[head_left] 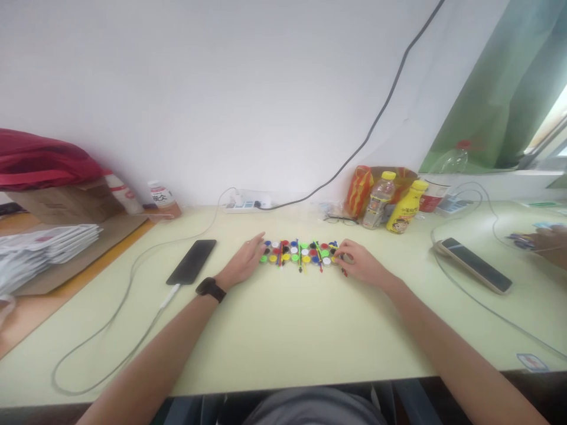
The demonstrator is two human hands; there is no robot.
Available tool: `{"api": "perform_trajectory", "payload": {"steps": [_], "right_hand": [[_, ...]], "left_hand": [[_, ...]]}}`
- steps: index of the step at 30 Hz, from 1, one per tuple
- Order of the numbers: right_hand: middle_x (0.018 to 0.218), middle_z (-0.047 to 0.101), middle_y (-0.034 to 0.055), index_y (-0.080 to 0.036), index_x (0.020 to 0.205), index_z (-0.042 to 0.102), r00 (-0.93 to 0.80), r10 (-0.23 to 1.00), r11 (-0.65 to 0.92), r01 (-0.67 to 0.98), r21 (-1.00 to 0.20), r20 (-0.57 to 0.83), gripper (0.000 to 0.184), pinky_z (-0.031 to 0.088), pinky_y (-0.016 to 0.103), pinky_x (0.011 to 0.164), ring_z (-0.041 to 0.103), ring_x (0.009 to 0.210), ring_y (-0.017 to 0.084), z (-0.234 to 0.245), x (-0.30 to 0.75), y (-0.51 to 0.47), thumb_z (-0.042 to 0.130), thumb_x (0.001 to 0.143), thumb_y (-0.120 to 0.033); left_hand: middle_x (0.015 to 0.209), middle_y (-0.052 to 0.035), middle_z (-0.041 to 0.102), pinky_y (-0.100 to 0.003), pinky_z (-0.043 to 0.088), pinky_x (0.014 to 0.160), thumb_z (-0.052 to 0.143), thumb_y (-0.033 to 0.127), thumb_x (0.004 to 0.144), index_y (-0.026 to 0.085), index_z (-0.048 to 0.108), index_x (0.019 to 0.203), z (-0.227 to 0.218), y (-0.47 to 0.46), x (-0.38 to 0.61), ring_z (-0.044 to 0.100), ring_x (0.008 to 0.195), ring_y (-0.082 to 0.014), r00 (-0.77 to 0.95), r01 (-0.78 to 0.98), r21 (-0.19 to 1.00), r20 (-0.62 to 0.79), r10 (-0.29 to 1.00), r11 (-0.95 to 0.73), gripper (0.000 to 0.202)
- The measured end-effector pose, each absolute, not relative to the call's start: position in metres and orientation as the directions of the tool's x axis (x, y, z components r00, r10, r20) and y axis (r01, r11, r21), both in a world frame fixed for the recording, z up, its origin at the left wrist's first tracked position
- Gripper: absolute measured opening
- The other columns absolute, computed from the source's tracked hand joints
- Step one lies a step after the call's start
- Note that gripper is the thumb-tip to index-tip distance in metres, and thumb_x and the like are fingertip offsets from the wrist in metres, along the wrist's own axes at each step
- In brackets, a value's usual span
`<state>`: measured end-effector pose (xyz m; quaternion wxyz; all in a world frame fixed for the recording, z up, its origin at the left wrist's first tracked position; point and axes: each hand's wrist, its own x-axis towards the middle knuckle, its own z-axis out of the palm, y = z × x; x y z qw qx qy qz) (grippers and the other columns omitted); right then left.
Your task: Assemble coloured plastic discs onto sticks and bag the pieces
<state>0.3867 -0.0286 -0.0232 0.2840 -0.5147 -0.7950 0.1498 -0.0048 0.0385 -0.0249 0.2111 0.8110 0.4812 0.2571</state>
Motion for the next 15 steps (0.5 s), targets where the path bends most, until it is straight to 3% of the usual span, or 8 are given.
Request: {"api": "perform_trajectory", "payload": {"steps": [5,10,12,15], "right_hand": [[0.101,0.063,0.0055,-0.023,0.096,0.070,-0.260,0.897,0.428,0.715,-0.552,0.359,0.014,0.048,0.034,0.074,0.061,0.082,0.020,-0.016,0.388,-0.031,0.057,0.097,-0.029],[0.094,0.062,0.0054,-0.023,0.092,0.068,-0.237,0.852,0.493,0.663,-0.563,0.468,0.011,0.047,0.035,0.075,0.059,0.080,0.020,-0.007,0.377,-0.040,0.061,0.096,-0.029],[0.095,0.062,0.0055,-0.023,0.093,0.068,-0.299,0.835,0.538,0.616,-0.575,0.462,0.010,0.048,0.034,0.075,0.059,0.081,0.020,-0.005,0.363,-0.048,0.062,0.096,-0.029],[0.101,0.064,0.0060,-0.023,0.093,0.067,-0.434,0.799,0.601,0.539,-0.590,0.417,0.005,0.049,0.035,0.084,0.062,0.091,0.021,-0.004,0.335,-0.062,0.063,0.095,-0.025]], "left_hand": [[0.157,-0.0102,0.049,-0.050,0.032,0.124,0.038,0.051,0.110,0.025,0.041,0.157,-0.017,0.033,-0.003,0.041,0.146,-0.0290,0.374,0.666,0.536,0.362,0.854,-0.519,0.054],[0.140,-0.0091,0.062,-0.047,0.042,0.116,0.048,0.044,0.107,0.026,0.058,0.141,0.002,0.012,0.013,0.053,0.133,-0.0278,0.399,0.600,0.464,0.532,0.747,-0.651,0.039],[0.123,-0.0088,0.070,-0.043,0.051,0.103,0.054,0.044,0.105,0.024,0.066,0.127,0.007,0.000,0.023,0.064,0.115,-0.0261,0.474,0.524,0.489,0.513,0.715,-0.698,0.032],[0.108,-0.0069,0.073,-0.035,0.053,0.088,0.063,0.042,0.100,0.023,0.069,0.116,0.011,-0.017,0.036,0.067,0.096,-0.0215,0.622,0.435,0.532,0.406,0.670,-0.726,0.026]]}}
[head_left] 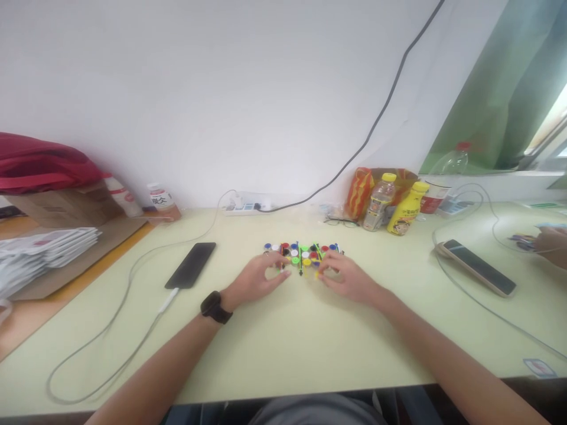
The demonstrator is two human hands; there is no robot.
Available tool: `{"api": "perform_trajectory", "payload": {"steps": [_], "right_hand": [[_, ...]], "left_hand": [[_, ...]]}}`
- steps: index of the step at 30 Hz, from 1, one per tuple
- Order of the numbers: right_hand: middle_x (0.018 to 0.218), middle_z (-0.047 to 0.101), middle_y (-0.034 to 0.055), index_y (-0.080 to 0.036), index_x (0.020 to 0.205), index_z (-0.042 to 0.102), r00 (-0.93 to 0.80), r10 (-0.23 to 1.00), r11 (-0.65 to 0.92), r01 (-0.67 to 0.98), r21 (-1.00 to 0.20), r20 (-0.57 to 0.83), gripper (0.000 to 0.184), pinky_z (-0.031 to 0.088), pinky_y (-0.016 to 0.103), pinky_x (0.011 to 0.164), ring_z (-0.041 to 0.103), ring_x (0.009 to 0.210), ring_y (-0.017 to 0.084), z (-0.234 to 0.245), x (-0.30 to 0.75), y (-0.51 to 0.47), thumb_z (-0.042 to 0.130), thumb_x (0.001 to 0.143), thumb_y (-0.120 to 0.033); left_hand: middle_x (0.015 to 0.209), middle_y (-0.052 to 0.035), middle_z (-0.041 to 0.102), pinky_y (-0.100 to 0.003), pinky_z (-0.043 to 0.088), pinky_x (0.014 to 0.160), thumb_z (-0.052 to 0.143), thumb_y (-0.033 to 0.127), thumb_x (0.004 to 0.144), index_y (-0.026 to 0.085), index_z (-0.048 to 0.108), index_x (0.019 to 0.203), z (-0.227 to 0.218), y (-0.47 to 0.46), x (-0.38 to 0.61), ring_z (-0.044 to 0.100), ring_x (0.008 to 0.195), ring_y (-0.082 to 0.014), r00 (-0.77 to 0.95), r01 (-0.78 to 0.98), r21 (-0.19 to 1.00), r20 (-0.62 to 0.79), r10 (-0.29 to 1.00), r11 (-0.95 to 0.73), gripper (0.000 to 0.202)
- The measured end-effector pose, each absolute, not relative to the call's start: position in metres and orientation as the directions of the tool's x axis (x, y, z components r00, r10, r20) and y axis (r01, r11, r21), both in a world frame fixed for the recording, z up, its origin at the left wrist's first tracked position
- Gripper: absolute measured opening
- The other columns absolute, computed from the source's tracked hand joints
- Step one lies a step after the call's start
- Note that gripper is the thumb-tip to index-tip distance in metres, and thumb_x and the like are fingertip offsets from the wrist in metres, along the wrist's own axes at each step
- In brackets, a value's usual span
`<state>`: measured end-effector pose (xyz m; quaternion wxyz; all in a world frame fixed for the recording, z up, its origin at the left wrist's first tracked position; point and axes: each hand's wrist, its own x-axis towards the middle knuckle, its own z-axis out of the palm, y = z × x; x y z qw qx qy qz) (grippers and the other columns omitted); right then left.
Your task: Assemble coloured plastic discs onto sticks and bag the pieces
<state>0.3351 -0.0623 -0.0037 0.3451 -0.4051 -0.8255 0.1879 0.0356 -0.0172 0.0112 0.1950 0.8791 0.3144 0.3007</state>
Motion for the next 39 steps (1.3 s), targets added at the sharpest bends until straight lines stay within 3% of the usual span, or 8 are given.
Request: {"api": "perform_trajectory", "payload": {"steps": [5,7,12,16,18,23,27,39], "right_hand": [[0.104,0.064,0.0045,-0.023,0.096,0.064,-0.581,0.769,0.594,0.492,-0.637,0.268,0.002,0.048,0.033,0.086,0.062,0.096,0.021,0.001,0.308,-0.080,0.062,0.096,-0.022],[0.102,0.063,0.0038,-0.023,0.095,0.061,-0.582,0.765,0.594,0.476,-0.649,0.274,0.003,0.046,0.032,0.083,0.060,0.093,0.020,0.003,0.307,-0.082,0.064,0.095,-0.022],[0.094,0.053,0.0000,-0.024,0.101,0.045,-0.519,0.812,0.525,0.449,-0.723,0.268,0.013,0.040,0.030,0.071,0.047,0.077,0.016,0.005,0.304,-0.086,0.056,0.096,-0.020],[0.091,0.048,-0.0009,-0.025,0.104,0.038,-0.513,0.832,0.439,0.379,-0.814,0.210,0.011,0.037,0.029,0.064,0.043,0.071,0.015,0.007,0.294,-0.092,0.045,0.100,-0.018],[0.091,0.049,-0.0008,-0.025,0.104,0.040,-0.493,0.847,0.419,0.389,-0.821,0.199,0.009,0.036,0.029,0.063,0.043,0.071,0.015,0.009,0.291,-0.092,0.043,0.100,-0.018],[0.099,0.060,0.0031,-0.024,0.110,0.052,-0.469,0.862,0.400,0.399,-0.825,0.191,0.011,0.044,0.031,0.070,0.055,0.083,0.018,0.006,0.296,-0.087,0.052,0.100,-0.024],[0.090,0.064,0.0023,-0.022,0.114,0.058,-0.431,0.885,0.328,0.305,-0.894,0.177,0.017,0.047,0.031,0.071,0.059,0.079,0.018,-0.002,0.301,-0.082,0.054,0.101,-0.032],[0.084,0.066,0.0029,-0.019,0.089,0.066,-0.442,0.889,0.266,0.289,-0.920,0.118,0.025,0.048,0.029,0.069,0.058,0.075,0.016,-0.003,0.304,-0.079,0.066,0.094,-0.044]], "left_hand": [[0.084,-0.0024,0.068,-0.029,0.048,0.073,0.060,0.038,0.102,0.019,0.064,0.087,0.015,-0.030,0.043,0.061,0.077,-0.0162,0.647,0.441,0.584,0.319,0.693,-0.681,0.024],[0.086,-0.0023,0.068,-0.029,0.048,0.074,0.060,0.038,0.102,0.019,0.063,0.090,0.015,-0.031,0.044,0.061,0.078,-0.0158,0.623,0.430,0.615,0.328,0.711,-0.661,0.023],[0.101,-0.0037,0.070,-0.029,0.050,0.077,0.067,0.040,0.099,0.022,0.062,0.123,0.010,-0.039,0.055,0.063,0.086,-0.0166,0.615,0.324,0.700,0.356,0.704,-0.636,0.031],[0.082,-0.0010,0.067,-0.027,0.042,0.067,0.056,0.036,0.105,0.019,0.069,0.097,0.006,-0.043,0.065,0.055,0.072,-0.0139,0.626,0.325,0.706,0.339,0.702,-0.630,0.023],[0.078,-0.0009,0.066,-0.027,0.039,0.065,0.054,0.035,0.106,0.018,0.069,0.089,0.005,-0.043,0.067,0.051,0.069,-0.0134,0.628,0.340,0.721,0.304,0.717,-0.604,0.028],[0.083,-0.0004,0.067,-0.028,0.038,0.066,0.056,0.035,0.104,0.020,0.071,0.094,0.007,-0.040,0.065,0.050,0.072,-0.0144,0.672,0.387,0.725,0.202,0.713,-0.570,0.023],[0.081,0.0002,0.065,-0.028,0.038,0.065,0.051,0.036,0.106,0.020,0.069,0.096,0.008,-0.041,0.061,0.049,0.071,-0.0144,0.651,0.416,0.703,0.213,0.729,-0.577,0.026],[0.075,-0.0017,0.065,-0.026,0.041,0.059,0.059,0.036,0.100,0.019,0.072,0.096,-0.007,-0.042,0.063,0.053,0.064,-0.0137,0.668,0.373,0.705,0.247,0.702,-0.603,0.022]]}}
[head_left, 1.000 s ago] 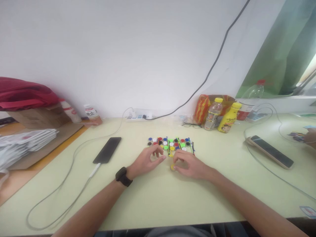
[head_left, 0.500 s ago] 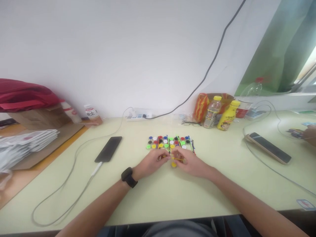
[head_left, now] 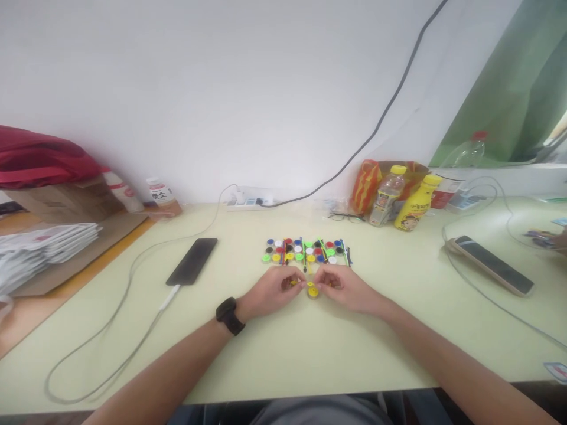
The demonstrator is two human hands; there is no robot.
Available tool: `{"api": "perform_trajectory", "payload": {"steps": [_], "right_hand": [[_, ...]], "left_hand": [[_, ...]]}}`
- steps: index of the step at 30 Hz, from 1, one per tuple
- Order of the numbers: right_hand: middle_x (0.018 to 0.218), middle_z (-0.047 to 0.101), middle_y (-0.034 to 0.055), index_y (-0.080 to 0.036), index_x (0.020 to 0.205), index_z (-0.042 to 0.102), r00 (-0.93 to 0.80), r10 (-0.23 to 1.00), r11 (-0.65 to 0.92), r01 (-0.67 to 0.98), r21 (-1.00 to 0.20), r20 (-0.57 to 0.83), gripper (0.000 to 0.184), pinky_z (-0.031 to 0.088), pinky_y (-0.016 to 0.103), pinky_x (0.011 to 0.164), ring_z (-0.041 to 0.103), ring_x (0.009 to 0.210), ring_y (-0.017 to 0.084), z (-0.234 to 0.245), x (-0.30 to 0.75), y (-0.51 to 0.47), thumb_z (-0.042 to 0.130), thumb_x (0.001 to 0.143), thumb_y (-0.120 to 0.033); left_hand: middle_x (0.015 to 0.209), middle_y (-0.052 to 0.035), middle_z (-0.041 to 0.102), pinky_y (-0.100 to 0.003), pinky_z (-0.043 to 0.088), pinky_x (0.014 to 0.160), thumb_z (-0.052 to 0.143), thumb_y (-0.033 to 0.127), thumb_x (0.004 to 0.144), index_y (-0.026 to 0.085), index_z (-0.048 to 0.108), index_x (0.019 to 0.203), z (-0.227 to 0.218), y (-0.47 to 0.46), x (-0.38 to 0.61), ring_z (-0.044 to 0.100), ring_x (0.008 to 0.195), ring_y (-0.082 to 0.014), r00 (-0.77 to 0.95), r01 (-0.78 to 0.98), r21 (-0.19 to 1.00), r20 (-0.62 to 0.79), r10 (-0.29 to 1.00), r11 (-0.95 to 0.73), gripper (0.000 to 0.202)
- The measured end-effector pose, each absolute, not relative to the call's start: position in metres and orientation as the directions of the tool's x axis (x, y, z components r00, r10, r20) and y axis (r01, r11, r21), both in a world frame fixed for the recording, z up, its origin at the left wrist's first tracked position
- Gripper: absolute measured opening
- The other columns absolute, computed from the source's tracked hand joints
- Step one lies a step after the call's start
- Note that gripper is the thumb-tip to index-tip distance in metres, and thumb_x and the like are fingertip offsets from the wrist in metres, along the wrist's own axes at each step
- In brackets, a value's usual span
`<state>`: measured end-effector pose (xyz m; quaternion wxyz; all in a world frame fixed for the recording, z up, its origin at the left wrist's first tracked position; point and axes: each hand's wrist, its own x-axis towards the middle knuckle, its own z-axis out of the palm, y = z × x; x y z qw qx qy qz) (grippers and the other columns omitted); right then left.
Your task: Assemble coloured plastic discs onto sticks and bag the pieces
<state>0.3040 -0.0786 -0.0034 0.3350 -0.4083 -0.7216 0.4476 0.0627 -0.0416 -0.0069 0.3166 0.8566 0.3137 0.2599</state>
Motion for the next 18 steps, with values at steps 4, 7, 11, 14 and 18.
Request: {"api": "perform_trajectory", "payload": {"steps": [4,7,11,14,18], "right_hand": [[0.079,0.065,0.0018,-0.019,0.094,0.067,-0.459,0.888,0.166,0.256,-0.952,0.031,0.032,0.049,0.029,0.064,0.059,0.067,0.014,-0.0018,0.3054,-0.0794,0.067,0.094,-0.051],[0.079,0.068,0.0024,-0.019,0.097,0.066,-0.467,0.884,0.073,0.199,-0.977,-0.029,0.035,0.054,0.032,0.066,0.065,0.067,0.016,-0.0026,0.3050,-0.0788,0.069,0.092,-0.053],[0.085,0.072,0.0051,-0.019,0.097,0.065,-0.440,0.898,0.040,0.123,-0.992,-0.018,0.039,0.059,0.038,0.078,0.073,0.080,0.020,-0.0052,0.3022,-0.0766,0.074,0.088,-0.055],[0.083,0.070,0.0033,-0.018,0.096,0.066,-0.446,0.895,0.043,0.099,-0.994,-0.006,0.041,0.059,0.037,0.075,0.072,0.075,0.019,-0.0062,0.3009,-0.0751,0.074,0.087,-0.057],[0.082,0.069,0.0021,-0.018,0.095,0.064,-0.446,0.895,0.026,0.096,-0.995,-0.019,0.042,0.057,0.033,0.068,0.069,0.067,0.016,-0.0089,0.3003,-0.0735,0.077,0.085,-0.057]], "left_hand": [[0.075,-0.0015,0.066,-0.026,0.043,0.060,0.059,0.035,0.101,0.020,0.074,0.097,-0.0059,-0.0416,0.0619,0.055,0.065,-0.0136,0.681,0.384,0.702,0.224,0.697,-0.600,0.022],[0.078,-0.0023,0.069,-0.026,0.044,0.062,0.060,0.035,0.100,0.020,0.075,0.097,-0.0064,-0.0412,0.0614,0.057,0.068,-0.0141,0.689,0.380,0.709,0.212,0.694,-0.594,0.021],[0.079,-0.0029,0.069,-0.026,0.045,0.063,0.061,0.036,0.100,0.020,0.075,0.099,-0.0069,-0.0417,0.0615,0.059,0.069,-0.0144,0.695,0.372,0.714,0.209,0.688,-0.593,0.021],[0.081,-0.0028,0.070,-0.026,0.044,0.063,0.066,0.038,0.097,0.020,0.074,0.105,-0.0045,-0.0423,0.0613,0.058,0.069,-0.0143,0.710,0.348,0.709,0.228,0.666,-0.614,0.022],[0.083,-0.0033,0.071,-0.027,0.043,0.063,0.070,0.040,0.095,0.020,0.075,0.105,-0.0020,-0.0415,0.0612,0.056,0.069,-0.0146,0.733,0.350,0.672,0.237,0.638,-0.652,0.022]]}}
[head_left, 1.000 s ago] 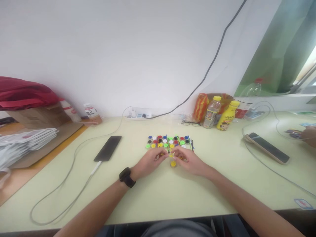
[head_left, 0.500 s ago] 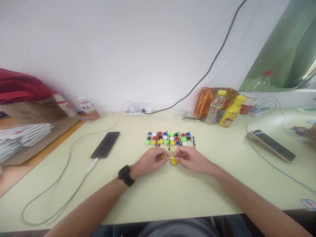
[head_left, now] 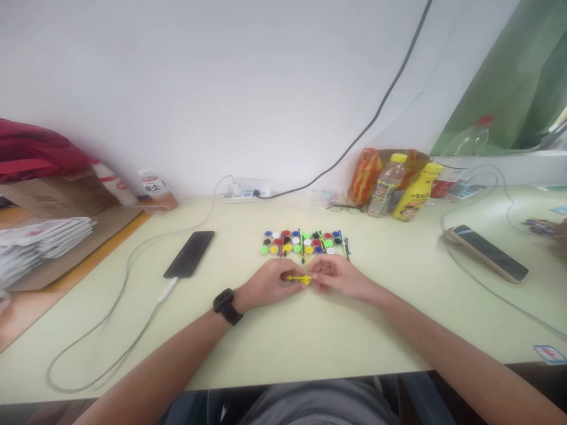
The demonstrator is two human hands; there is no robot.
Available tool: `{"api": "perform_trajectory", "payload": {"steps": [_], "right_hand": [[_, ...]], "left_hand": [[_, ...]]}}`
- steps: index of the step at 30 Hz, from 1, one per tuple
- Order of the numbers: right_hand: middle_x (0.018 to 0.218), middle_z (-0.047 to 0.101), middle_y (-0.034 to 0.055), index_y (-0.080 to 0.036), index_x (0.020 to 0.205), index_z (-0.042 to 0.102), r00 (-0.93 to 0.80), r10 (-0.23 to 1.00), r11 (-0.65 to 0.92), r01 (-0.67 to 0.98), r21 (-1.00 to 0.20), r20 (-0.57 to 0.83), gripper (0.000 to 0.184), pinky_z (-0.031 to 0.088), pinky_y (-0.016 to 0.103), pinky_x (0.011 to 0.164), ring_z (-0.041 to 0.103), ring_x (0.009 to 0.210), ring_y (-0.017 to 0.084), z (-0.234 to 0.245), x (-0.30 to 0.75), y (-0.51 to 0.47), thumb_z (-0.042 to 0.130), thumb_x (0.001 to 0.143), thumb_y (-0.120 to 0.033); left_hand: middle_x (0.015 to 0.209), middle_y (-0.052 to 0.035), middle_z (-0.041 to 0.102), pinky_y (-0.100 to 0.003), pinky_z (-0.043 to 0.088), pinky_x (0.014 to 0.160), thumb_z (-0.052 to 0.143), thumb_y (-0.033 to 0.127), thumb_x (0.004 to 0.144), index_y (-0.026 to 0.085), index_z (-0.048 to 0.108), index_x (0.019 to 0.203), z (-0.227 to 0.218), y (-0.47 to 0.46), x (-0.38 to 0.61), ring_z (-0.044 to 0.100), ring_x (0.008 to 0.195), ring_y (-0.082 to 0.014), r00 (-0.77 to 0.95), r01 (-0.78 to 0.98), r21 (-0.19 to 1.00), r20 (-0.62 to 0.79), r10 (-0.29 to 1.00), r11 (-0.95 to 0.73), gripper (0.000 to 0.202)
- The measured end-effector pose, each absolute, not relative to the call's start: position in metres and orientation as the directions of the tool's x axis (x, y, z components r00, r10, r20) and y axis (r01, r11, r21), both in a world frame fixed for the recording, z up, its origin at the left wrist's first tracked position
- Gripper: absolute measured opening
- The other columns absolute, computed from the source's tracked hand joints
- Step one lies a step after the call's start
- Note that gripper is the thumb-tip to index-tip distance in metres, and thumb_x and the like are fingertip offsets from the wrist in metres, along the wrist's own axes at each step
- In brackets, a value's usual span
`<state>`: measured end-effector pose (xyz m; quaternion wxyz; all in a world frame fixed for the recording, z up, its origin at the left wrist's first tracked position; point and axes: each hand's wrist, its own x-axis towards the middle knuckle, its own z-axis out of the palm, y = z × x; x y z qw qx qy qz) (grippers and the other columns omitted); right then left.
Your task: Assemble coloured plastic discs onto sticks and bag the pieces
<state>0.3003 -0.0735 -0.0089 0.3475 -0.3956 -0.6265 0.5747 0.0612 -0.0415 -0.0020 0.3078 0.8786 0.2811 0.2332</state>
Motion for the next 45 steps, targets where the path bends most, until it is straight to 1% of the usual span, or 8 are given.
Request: {"api": "perform_trajectory", "payload": {"steps": [11,20,26,32,34,36,39,45], "right_hand": [[0.069,0.062,-0.0037,-0.019,0.096,0.063,-0.369,0.923,-0.045,0.177,-0.983,-0.108,0.030,0.044,0.024,0.047,0.058,0.051,0.011,-0.016,0.303,-0.070,0.080,0.080,-0.039],[0.074,0.059,-0.0011,-0.018,0.088,0.065,-0.375,0.923,0.024,0.264,-0.964,-0.080,0.022,0.042,0.022,0.048,0.054,0.060,0.012,-0.015,0.305,-0.071,0.077,0.081,-0.035],[0.083,0.067,0.0031,-0.019,0.086,0.068,-0.377,0.922,0.233,0.345,-0.909,0.093,0.014,0.048,0.028,0.062,0.060,0.072,0.016,-0.021,0.304,-0.074,0.069,0.088,-0.033],[0.084,0.066,0.0037,-0.020,0.104,0.071,-0.221,0.956,0.285,0.559,-0.779,0.192,0.028,0.043,0.030,0.059,0.053,0.062,0.015,-0.012,0.307,-0.080,0.060,0.096,-0.045],[0.075,0.061,0.0030,-0.020,0.084,0.069,-0.196,0.962,0.268,0.567,-0.779,0.188,0.038,0.040,0.031,0.059,0.049,0.060,0.015,-0.006,0.309,-0.081,0.058,0.098,-0.053],[0.057,0.044,-0.0007,-0.021,0.057,0.051,-0.238,0.967,0.201,0.497,-0.844,0.090,0.059,0.034,0.030,0.055,0.038,0.053,0.013,0.001,0.311,-0.082,0.050,0.099,-0.062],[0.049,0.025,-0.0040,-0.022,0.049,0.030,-0.235,0.971,0.115,0.333,-0.936,0.036,0.071,0.030,0.031,0.054,0.027,0.049,0.011,0.012,0.319,-0.080,0.043,0.100,-0.070],[0.059,0.051,0.0001,-0.021,0.063,0.058,0.056,0.986,0.132,0.313,-0.941,0.157,0.057,0.039,0.029,0.055,0.046,0.057,0.015,0.015,0.344,-0.062,0.060,0.089,-0.071]], "left_hand": [[0.092,-0.0046,0.075,-0.029,0.049,0.070,0.071,0.043,0.095,0.022,0.075,0.107,-0.010,-0.044,0.068,0.064,0.078,-0.0179,0.714,0.336,0.702,0.245,0.655,-0.629,0.024],[0.102,-0.0070,0.077,-0.036,0.052,0.086,0.065,0.038,0.100,0.024,0.077,0.099,-0.012,-0.048,0.069,0.070,0.093,-0.0232,0.772,0.338,0.528,0.318,0.550,-0.779,0.018],[0.104,-0.0070,0.075,-0.038,0.053,0.086,0.068,0.038,0.096,0.025,0.074,0.100,-0.008,-0.055,0.071,0.069,0.095,-0.0245,0.775,0.348,0.461,0.349,0.527,-0.816,0.015],[0.117,-0.0063,0.072,-0.035,0.052,0.084,0.065,0.043,0.099,0.026,0.068,0.122,-0.001,-0.050,0.066,0.065,0.096,-0.0215,0.622,0.393,0.585,0.400,0.674,-0.710,0.029],[0.114,-0.0059,0.073,-0.033,0.050,0.078,0.062,0.043,0.101,0.025,0.068,0.121,-0.002,-0.046,0.064,0.064,0.088,-0.0195,0.545,0.427,0.612,0.413,0.729,-0.666,0.028],[0.110,-0.0050,0.073,-0.032,0.049,0.074,0.060,0.043,0.102,0.024,0.069,0.120,-0.004,-0.043,0.063,0.062,0.085,-0.0184,0.515,0.440,0.621,0.417,0.749,-0.648,0.027],[0.106,-0.0044,0.073,-0.030,0.048,0.073,0.058,0.040,0.104,0.024,0.069,0.121,-0.006,-0.042,0.063,0.062,0.087,-0.0180,0.507,0.438,0.622,0.425,0.750,-0.649,0.026],[0.097,-0.0039,0.070,-0.027,0.045,0.066,0.055,0.036,0.105,0.022,0.070,0.114,-0.004,-0.039,0.063,0.061,0.085,-0.0163,0.485,0.436,0.625,0.443,0.754,-0.648,0.022]]}}
